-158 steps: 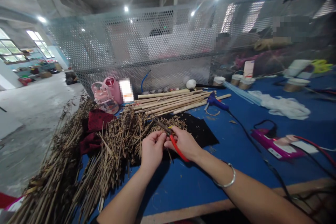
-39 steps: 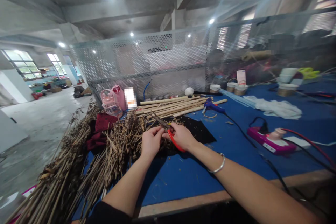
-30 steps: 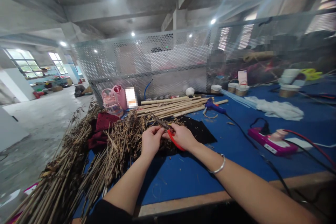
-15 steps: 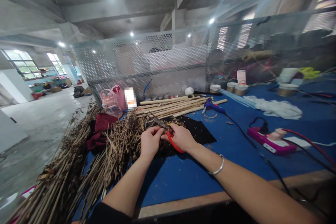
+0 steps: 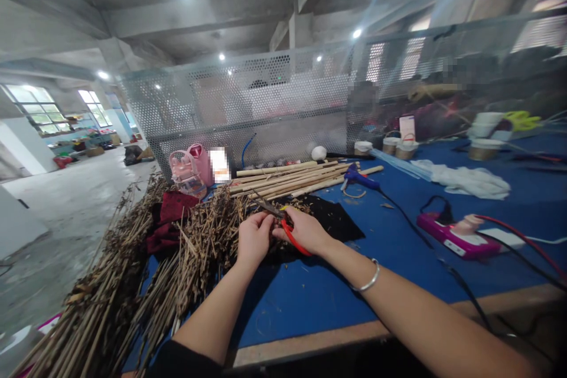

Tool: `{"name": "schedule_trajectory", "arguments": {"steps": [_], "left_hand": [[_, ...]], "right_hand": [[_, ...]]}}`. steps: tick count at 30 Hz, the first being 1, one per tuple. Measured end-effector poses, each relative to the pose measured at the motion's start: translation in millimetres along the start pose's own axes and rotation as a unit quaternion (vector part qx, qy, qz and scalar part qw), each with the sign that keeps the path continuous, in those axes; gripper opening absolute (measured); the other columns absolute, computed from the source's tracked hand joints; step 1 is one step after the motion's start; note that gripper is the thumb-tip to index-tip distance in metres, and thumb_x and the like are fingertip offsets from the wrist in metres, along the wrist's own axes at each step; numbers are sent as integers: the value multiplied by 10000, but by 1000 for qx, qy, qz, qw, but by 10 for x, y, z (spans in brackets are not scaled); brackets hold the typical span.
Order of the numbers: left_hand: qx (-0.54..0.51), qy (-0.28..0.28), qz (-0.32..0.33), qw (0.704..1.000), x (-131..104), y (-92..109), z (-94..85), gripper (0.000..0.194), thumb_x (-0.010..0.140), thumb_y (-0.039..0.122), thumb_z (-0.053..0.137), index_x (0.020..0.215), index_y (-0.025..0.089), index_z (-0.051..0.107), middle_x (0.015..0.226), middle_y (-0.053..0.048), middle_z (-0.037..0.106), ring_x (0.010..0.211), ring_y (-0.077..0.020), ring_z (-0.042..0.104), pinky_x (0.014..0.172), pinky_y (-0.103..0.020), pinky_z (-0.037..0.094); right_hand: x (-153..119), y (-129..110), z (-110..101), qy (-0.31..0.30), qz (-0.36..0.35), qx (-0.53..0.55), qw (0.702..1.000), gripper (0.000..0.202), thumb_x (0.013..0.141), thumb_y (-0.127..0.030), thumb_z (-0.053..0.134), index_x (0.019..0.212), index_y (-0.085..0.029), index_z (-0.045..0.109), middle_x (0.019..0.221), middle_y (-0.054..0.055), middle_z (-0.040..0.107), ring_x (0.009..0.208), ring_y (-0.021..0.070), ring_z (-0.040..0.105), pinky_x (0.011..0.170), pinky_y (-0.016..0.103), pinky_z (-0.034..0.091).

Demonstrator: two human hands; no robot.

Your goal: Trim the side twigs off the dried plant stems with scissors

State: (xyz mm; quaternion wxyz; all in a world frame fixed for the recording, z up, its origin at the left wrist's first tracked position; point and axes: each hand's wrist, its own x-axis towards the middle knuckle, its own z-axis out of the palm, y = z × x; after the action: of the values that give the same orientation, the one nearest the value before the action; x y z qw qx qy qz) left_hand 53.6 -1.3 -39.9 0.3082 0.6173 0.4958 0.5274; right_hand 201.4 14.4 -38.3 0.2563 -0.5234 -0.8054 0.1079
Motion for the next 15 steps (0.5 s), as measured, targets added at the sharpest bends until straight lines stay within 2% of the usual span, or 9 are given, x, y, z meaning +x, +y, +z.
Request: {"name": "schedule_trajectory", "arguments": {"steps": [7, 15], "left_hand": [[-93, -34, -45, 994, -27, 28, 37, 305, 757, 376, 498, 844, 133, 661, 687, -35, 649, 500, -111, 523, 466, -200, 403], [-103, -4, -86, 991, -12, 43, 24, 306, 724, 351, 548, 916, 145, 666, 719, -41, 665, 525, -113, 549, 465, -201, 419]], "right_hand": [[-1, 0, 29, 13, 10, 24, 1000, 340, 736, -511, 536, 856, -194, 504, 739, 15, 600, 648, 136, 555, 535, 206, 310], [35, 27, 6, 2, 14, -7, 1000, 358, 737, -554, 510, 758, -198, 530, 666, 11, 595, 577, 130, 538, 503, 209, 299]]}}
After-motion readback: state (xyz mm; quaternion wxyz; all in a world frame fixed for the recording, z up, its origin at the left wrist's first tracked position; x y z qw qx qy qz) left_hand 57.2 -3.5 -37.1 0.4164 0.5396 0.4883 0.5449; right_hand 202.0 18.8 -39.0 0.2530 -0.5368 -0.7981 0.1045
